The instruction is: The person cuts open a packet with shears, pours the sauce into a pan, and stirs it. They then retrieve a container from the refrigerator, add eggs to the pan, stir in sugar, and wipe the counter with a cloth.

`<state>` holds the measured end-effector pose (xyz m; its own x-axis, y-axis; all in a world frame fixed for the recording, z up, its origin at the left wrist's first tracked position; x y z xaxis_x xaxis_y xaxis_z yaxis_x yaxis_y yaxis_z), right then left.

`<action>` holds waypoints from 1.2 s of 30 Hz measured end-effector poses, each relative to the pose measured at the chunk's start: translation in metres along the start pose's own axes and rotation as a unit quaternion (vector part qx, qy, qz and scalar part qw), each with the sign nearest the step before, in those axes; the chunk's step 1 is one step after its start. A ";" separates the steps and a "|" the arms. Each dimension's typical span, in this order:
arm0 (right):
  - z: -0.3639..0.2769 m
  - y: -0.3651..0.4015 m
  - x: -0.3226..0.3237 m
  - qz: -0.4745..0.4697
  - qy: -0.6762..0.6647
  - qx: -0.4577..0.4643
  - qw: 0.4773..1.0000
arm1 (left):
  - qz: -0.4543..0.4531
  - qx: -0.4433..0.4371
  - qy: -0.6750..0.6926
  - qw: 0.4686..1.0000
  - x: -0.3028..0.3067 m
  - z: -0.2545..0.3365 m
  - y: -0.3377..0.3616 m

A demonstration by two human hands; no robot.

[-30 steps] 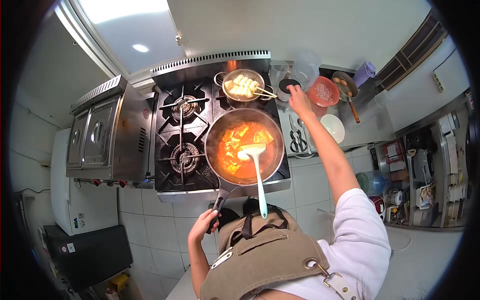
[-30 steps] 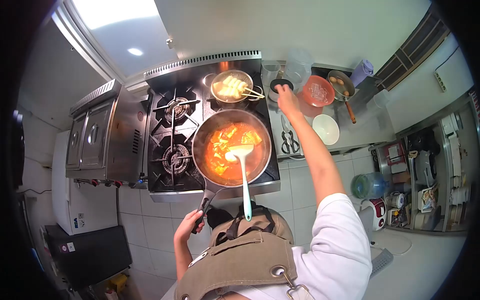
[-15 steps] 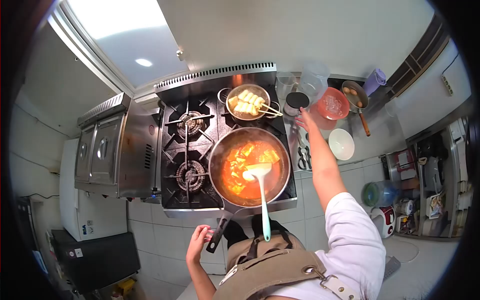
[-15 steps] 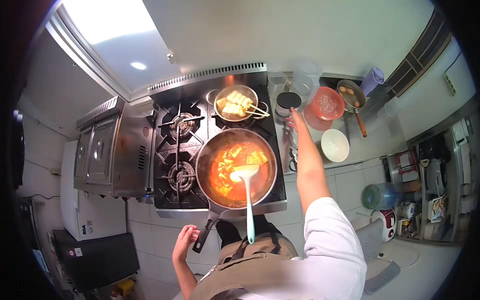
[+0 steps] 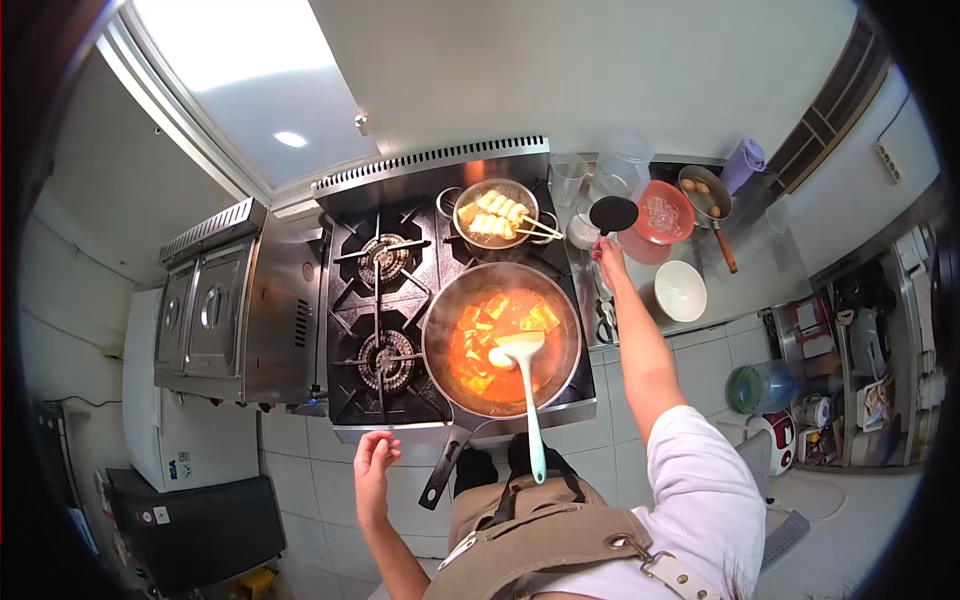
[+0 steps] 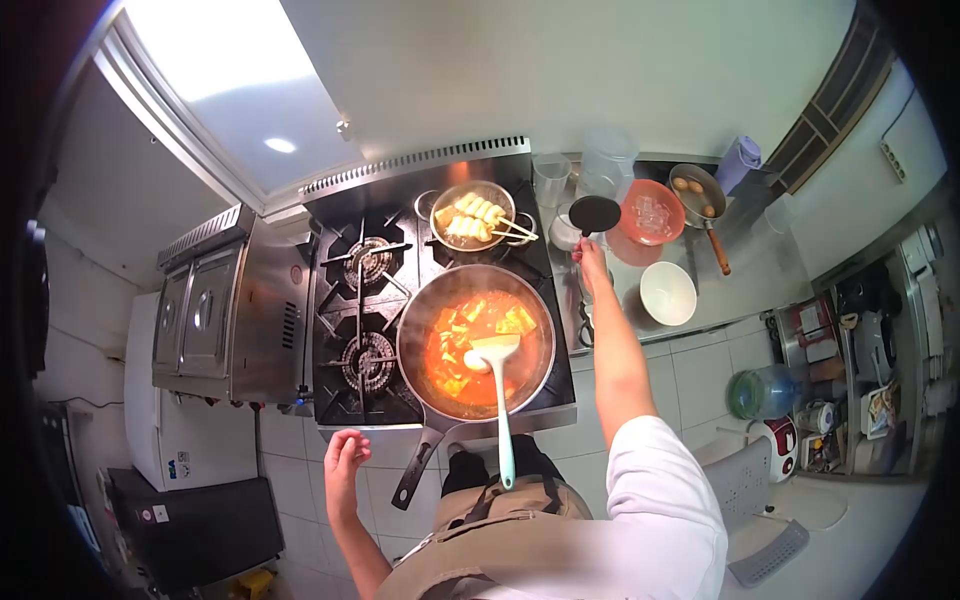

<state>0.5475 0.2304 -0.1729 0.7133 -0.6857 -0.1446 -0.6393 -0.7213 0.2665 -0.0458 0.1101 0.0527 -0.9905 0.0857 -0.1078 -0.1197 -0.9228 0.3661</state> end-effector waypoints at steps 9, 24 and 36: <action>-0.116 0.205 -0.016 0.073 0.105 0.179 0.975 | -0.288 -0.108 -0.059 0.950 -0.144 0.052 -0.024; -0.188 0.468 -0.185 0.071 0.365 0.444 0.815 | -0.366 0.068 0.213 0.903 -0.158 0.061 -0.006; -0.255 0.476 -0.146 -0.121 0.474 0.251 0.835 | -0.445 -0.011 0.105 0.889 -0.077 0.046 -0.025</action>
Point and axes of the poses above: each hand's wrist, its own y-axis away from the middle knuckle, its own x-axis out of the back of the hand, z = x × y, the point moved 5 cm from there along -y, towards the middle knuckle, and after that the axes turned 7 degrees about y, right-handed, at the moved point
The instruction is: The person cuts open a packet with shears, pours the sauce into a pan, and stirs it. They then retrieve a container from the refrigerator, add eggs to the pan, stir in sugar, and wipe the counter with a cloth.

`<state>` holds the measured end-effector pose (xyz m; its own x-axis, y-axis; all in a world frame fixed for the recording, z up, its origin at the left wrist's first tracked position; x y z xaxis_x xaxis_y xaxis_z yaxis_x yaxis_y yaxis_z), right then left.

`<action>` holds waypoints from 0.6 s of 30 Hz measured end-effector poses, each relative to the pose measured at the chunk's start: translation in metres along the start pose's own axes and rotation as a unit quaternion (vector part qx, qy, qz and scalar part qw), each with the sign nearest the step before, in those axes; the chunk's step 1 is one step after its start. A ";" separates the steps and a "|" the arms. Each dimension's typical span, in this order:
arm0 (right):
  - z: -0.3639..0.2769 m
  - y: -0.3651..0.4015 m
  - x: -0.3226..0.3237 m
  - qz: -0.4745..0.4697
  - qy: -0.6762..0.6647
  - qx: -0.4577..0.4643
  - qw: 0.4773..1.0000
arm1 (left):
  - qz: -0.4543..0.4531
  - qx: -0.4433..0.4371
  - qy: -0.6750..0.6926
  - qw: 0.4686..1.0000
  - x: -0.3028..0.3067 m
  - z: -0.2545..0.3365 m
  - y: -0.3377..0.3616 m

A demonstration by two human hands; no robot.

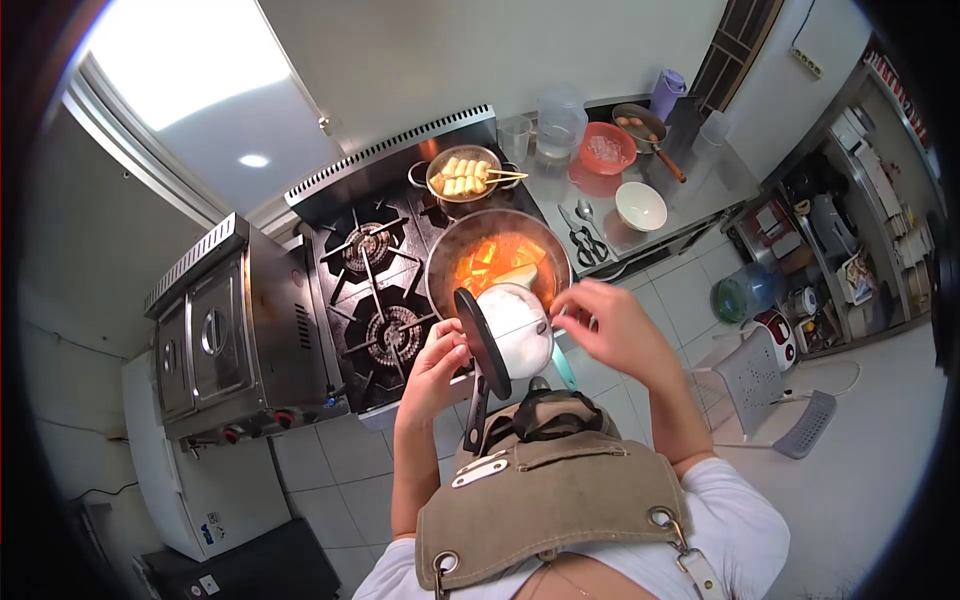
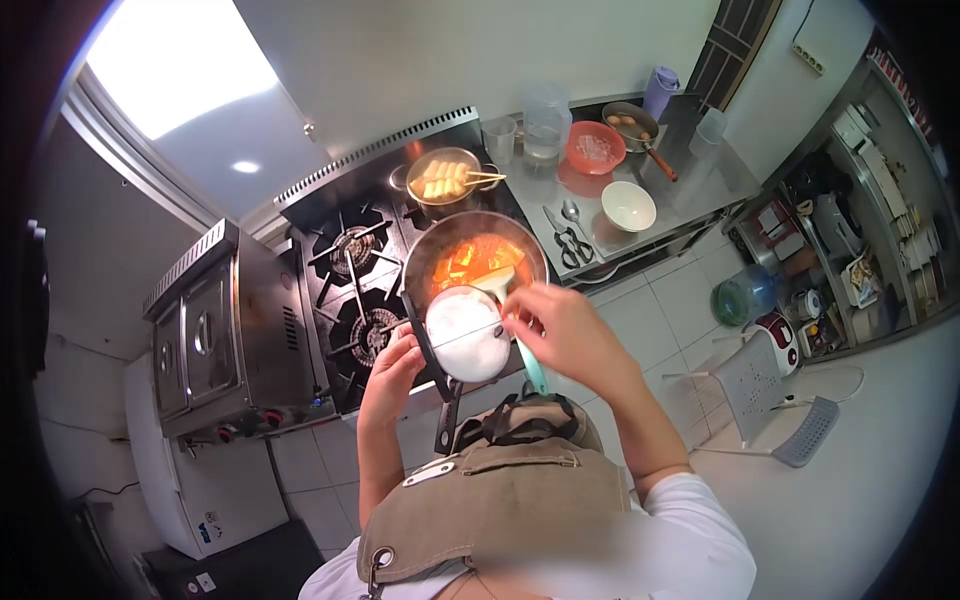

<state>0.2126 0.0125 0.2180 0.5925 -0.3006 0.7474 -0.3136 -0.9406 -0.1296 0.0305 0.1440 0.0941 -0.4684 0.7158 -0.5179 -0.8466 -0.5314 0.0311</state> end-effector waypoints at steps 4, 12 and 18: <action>0.012 -0.018 -0.022 -0.068 0.000 0.078 0.995 | 0.044 0.031 0.073 0.996 -0.006 -0.006 0.012; -0.001 -0.037 -0.041 -0.094 0.231 0.151 0.957 | 0.047 0.027 0.072 0.996 -0.003 -0.017 0.013; -0.022 -0.030 -0.020 0.020 0.287 0.240 0.927 | 0.090 0.031 0.178 0.979 0.011 -0.013 0.015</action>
Point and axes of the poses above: each hand's wrist, its own y-axis away from the middle knuckle, its own x-axis out of the back of the hand, z = x × y, the point moved 5 cm from there along -y, towards the middle knuckle, and after that the axes turned 7 degrees about y, right-handed, at the moved point
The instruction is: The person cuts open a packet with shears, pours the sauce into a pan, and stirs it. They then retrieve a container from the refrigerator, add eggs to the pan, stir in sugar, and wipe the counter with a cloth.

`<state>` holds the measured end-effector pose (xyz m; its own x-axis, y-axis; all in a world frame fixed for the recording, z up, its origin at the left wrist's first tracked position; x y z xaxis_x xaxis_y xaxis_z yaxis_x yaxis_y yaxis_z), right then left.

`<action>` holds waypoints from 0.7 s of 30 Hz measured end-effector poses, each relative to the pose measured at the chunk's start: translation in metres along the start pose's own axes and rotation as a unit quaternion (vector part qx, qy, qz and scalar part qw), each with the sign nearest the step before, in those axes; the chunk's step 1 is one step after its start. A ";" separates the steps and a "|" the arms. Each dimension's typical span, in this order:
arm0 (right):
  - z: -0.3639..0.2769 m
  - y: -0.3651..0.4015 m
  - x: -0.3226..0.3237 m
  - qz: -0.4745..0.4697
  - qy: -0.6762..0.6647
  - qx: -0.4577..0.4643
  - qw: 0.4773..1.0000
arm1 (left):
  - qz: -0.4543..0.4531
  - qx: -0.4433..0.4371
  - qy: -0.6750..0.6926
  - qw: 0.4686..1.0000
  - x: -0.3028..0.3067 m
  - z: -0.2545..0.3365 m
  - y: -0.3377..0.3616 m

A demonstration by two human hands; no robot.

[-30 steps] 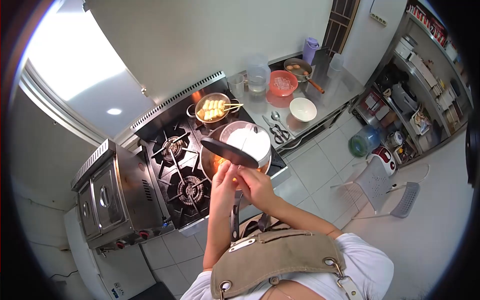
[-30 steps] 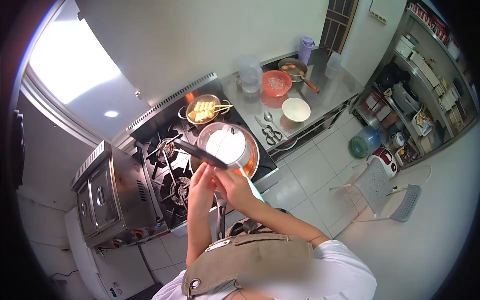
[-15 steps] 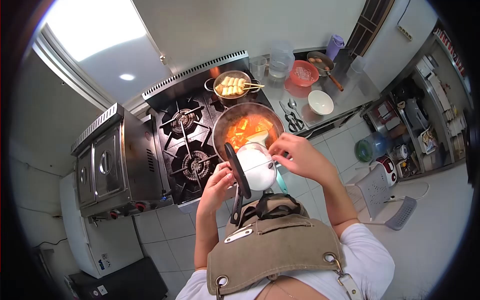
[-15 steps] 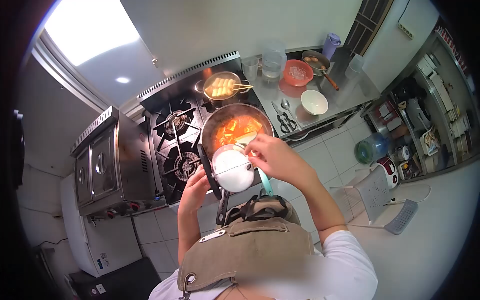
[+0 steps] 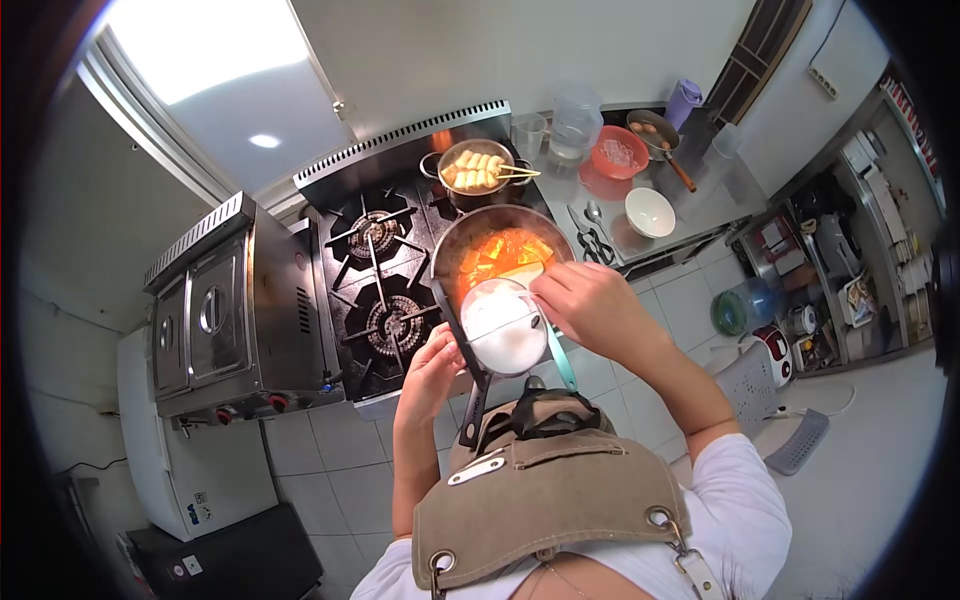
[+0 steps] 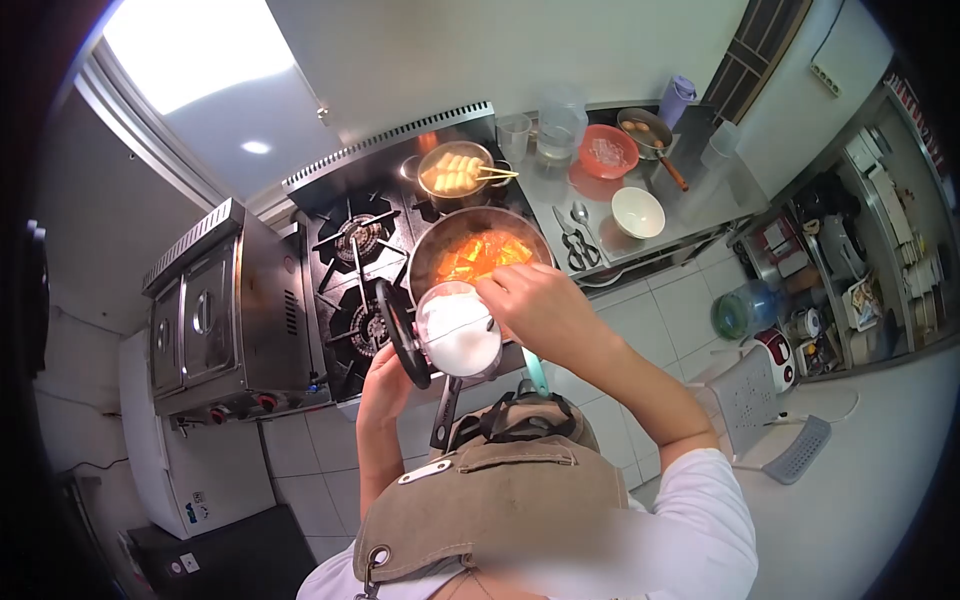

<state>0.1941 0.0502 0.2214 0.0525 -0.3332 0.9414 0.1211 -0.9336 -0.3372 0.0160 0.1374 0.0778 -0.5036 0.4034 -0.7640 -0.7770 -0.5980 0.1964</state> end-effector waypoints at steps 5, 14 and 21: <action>0.008 0.014 -0.002 0.098 -0.004 0.007 0.995 | 0.002 -0.045 -0.026 0.999 -0.003 0.017 -0.002; 0.017 0.021 0.009 0.111 -0.229 -0.123 0.959 | 0.016 -0.048 -0.012 0.999 -0.009 0.016 -0.011; 0.003 0.020 -0.002 0.092 -0.196 -0.042 0.975 | 0.006 -0.050 0.004 0.999 -0.002 0.012 -0.017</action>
Point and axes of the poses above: each hand's wrist, its own y-axis away from the middle knuckle, its own x-axis out of the back of the hand, z = x × y, the point moved 5 cm from there along -y, towards the middle knuckle, and after that the axes turned 7 degrees about y, right-handed, at the moved point
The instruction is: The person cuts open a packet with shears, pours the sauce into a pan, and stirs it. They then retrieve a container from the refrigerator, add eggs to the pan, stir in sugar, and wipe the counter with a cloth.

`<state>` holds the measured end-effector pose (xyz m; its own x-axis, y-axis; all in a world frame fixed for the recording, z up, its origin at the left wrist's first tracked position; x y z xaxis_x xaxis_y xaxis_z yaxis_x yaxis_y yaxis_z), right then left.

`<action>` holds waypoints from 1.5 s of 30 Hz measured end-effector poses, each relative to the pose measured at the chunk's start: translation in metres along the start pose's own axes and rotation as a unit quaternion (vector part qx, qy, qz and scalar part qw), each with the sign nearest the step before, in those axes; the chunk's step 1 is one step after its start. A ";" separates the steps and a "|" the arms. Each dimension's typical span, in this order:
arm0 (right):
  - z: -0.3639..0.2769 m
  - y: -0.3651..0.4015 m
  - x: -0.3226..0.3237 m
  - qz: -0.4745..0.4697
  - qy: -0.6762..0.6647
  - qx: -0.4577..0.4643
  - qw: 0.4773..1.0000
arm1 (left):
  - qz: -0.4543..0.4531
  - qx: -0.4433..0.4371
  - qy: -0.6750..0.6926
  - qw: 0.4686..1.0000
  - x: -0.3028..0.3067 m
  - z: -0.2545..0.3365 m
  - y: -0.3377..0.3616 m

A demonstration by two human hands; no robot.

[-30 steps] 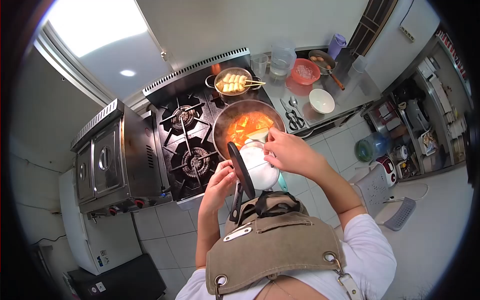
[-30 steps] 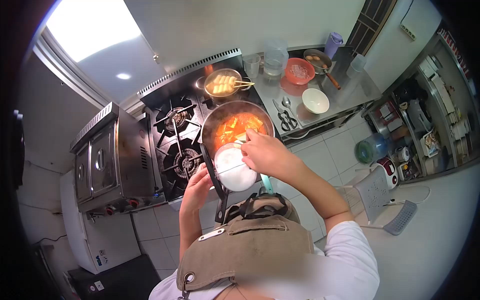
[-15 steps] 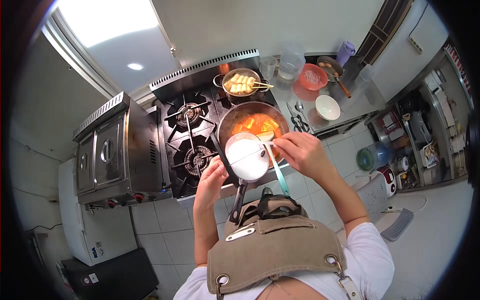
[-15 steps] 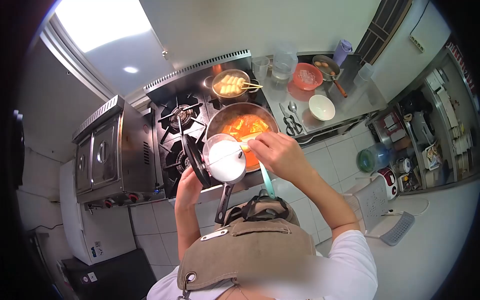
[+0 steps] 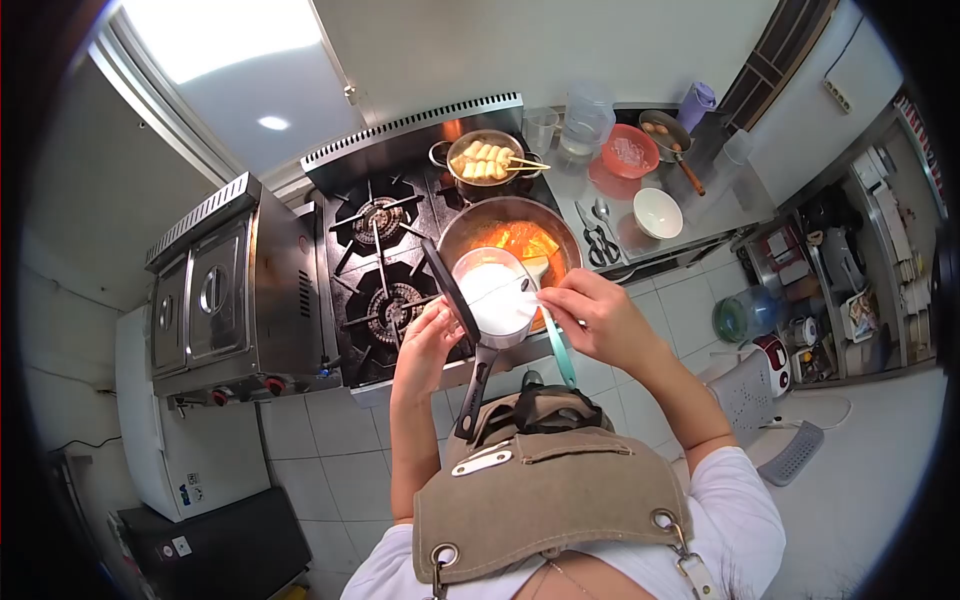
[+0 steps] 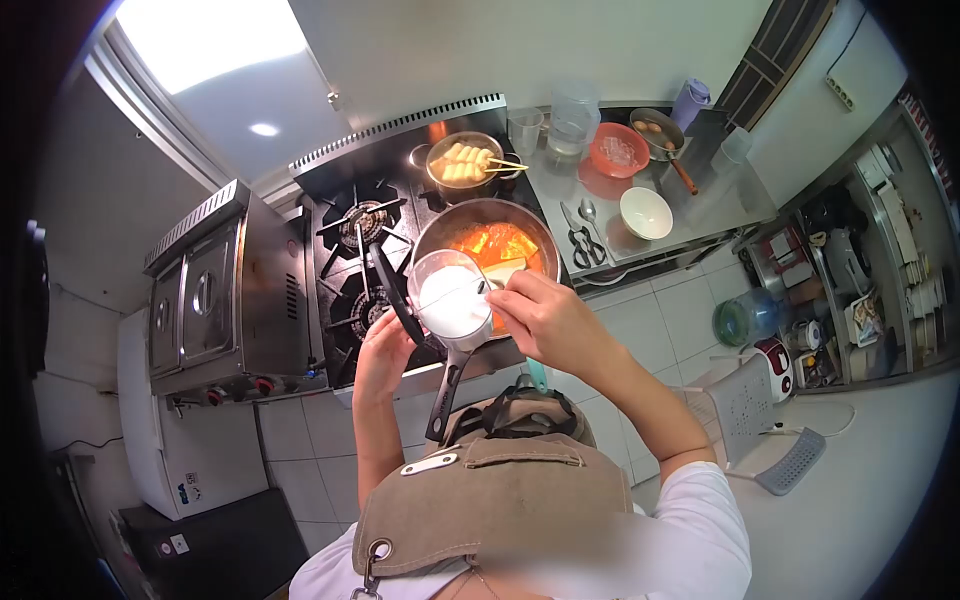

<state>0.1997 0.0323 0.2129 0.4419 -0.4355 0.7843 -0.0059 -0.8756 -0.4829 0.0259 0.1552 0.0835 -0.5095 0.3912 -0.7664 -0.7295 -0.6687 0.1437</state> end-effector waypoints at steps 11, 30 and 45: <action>0.046 -0.001 -0.029 -0.013 -0.142 -0.222 0.965 | 0.032 -0.007 0.000 0.999 -0.002 -0.002 0.006; 0.110 -0.029 -0.066 0.170 -0.012 -0.180 0.969 | 0.221 -0.153 -0.049 0.962 0.051 0.059 0.070; 0.129 -0.020 -0.103 0.121 0.075 -0.123 0.982 | 0.120 -0.114 -0.036 0.986 0.038 0.045 0.054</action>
<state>0.2701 0.1219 0.0918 0.2636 -0.6471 0.7154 -0.3194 -0.7584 -0.5682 -0.0532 0.1625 0.0907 -0.6919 0.2433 -0.6798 -0.4672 -0.8687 0.1647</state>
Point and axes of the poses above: each hand's wrist, its own y-axis away from the middle knuckle, its own x-axis out of the back of the hand, z = x × y, the point moved 5 cm from there along -y, towards the middle knuckle, and after that the axes turned 7 degrees about y, right-handed, at the moved point
